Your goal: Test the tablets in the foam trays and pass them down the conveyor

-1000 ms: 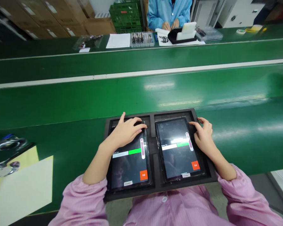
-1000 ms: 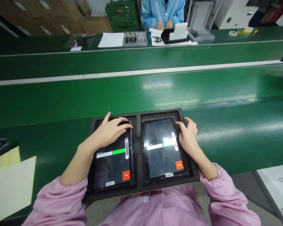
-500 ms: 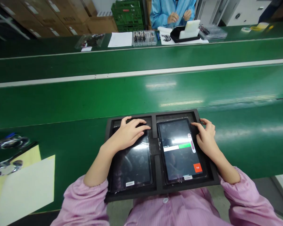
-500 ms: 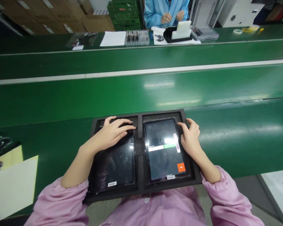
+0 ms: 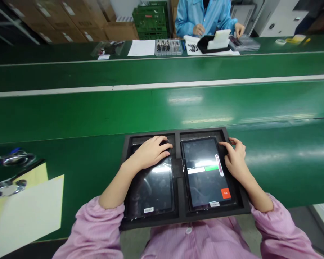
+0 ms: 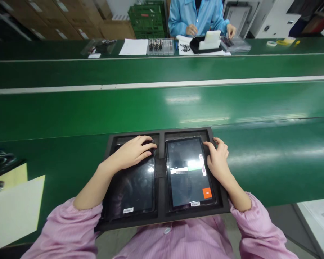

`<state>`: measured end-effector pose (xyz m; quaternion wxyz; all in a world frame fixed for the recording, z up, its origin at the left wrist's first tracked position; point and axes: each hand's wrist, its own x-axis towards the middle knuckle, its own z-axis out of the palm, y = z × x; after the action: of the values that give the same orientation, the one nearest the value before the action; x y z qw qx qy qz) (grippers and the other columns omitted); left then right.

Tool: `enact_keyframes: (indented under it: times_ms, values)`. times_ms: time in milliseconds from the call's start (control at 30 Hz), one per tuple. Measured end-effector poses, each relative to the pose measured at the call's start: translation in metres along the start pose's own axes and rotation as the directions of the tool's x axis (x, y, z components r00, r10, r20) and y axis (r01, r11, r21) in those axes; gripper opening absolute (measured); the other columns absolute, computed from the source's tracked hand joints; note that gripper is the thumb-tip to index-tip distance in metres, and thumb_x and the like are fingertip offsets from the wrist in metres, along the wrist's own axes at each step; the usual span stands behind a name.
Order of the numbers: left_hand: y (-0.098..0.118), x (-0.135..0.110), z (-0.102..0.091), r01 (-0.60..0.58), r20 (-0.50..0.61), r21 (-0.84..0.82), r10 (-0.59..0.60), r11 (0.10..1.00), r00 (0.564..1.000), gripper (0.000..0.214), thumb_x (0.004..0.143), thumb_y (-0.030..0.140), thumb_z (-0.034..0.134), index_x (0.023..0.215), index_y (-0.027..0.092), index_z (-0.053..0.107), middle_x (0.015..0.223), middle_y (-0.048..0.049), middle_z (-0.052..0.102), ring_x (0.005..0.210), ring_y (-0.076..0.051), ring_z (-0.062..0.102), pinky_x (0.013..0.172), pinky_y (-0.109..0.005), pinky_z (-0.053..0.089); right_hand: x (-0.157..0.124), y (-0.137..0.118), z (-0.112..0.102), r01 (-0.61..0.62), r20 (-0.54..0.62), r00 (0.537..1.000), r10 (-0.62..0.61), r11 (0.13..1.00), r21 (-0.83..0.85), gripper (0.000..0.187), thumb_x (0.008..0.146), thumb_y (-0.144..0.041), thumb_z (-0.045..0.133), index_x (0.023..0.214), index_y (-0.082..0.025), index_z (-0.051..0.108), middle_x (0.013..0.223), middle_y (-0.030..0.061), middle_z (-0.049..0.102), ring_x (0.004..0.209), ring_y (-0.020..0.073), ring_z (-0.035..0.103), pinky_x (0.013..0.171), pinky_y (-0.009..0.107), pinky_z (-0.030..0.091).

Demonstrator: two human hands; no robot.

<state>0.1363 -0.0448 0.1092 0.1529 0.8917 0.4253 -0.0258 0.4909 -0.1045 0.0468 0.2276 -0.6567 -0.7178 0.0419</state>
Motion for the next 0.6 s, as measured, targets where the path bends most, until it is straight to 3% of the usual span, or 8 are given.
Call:
enact_keyframes:
  times_ms: [100,167,300,400,467,600]
  values:
    - [-0.014,-0.015,-0.007,0.065,0.018,-0.121,-0.064,0.991,0.998,0.052,0.1,0.047,0.042,0.147,0.025,0.042,0.146,-0.0102,0.05,0.134,-0.028,0.048,0.111,-0.045,0.04,0.0,0.001,0.0,0.003,0.006,1.0,-0.003,1.0,0.005,0.057,0.073,-0.003,0.043,0.122,-0.026,0.06,0.132,0.0145,0.042,0.115,0.0334,0.047,0.089,0.055,0.048]
    - [-0.025,-0.025,-0.01,0.169,0.067,-0.125,-0.162,0.978,0.985,0.063,0.094,0.053,0.054,0.148,0.024,0.039,0.146,-0.0117,0.049,0.134,-0.031,0.047,0.111,-0.046,0.04,0.0,0.002,0.0,0.006,0.009,1.0,-0.006,1.0,0.005,0.058,0.073,-0.003,0.043,0.123,-0.027,0.06,0.131,0.0143,0.042,0.114,0.0332,0.047,0.089,0.056,0.048]
    - [-0.035,-0.036,-0.01,0.309,0.198,-0.038,-0.296,0.95,0.934,0.091,0.069,0.049,0.08,0.146,0.021,0.04,0.138,-0.0139,0.049,0.13,-0.035,0.047,0.107,-0.047,0.042,0.0,0.005,0.001,0.015,0.001,1.0,-0.015,1.0,0.022,0.056,0.074,-0.005,0.044,0.122,-0.027,0.06,0.133,0.0141,0.042,0.115,0.0338,0.046,0.093,0.059,0.045]
    - [-0.033,-0.035,-0.004,0.339,0.2,0.046,-0.342,0.939,0.918,0.115,0.048,0.04,0.092,0.146,0.018,0.037,0.136,-0.0161,0.048,0.129,-0.038,0.045,0.106,-0.049,0.042,-0.001,0.007,0.003,0.018,-0.006,1.0,-0.018,0.999,0.041,0.055,0.074,-0.006,0.044,0.122,-0.028,0.061,0.133,0.0138,0.042,0.117,0.035,0.045,0.095,0.063,0.043]
    - [-0.032,-0.033,-0.001,0.326,0.154,0.085,-0.335,0.942,0.929,0.108,0.048,0.038,0.093,0.141,0.019,0.043,0.132,-0.0156,0.051,0.124,-0.039,0.049,0.1,-0.049,0.045,0.0,0.008,0.004,0.019,-0.009,1.0,-0.019,0.998,0.051,0.056,0.074,-0.006,0.045,0.123,-0.028,0.061,0.133,0.0138,0.042,0.116,0.0352,0.045,0.095,0.064,0.043]
    - [-0.042,-0.029,-0.006,0.236,0.049,0.019,-0.237,0.972,0.97,0.052,0.076,0.034,0.074,0.124,0.023,0.059,0.12,-0.0093,0.064,0.111,-0.03,0.061,0.089,-0.038,0.049,0.001,0.009,0.004,0.026,-0.011,1.0,-0.026,0.997,0.069,0.055,0.074,-0.006,0.045,0.122,-0.028,0.061,0.132,0.0138,0.042,0.114,0.0345,0.046,0.094,0.064,0.043]
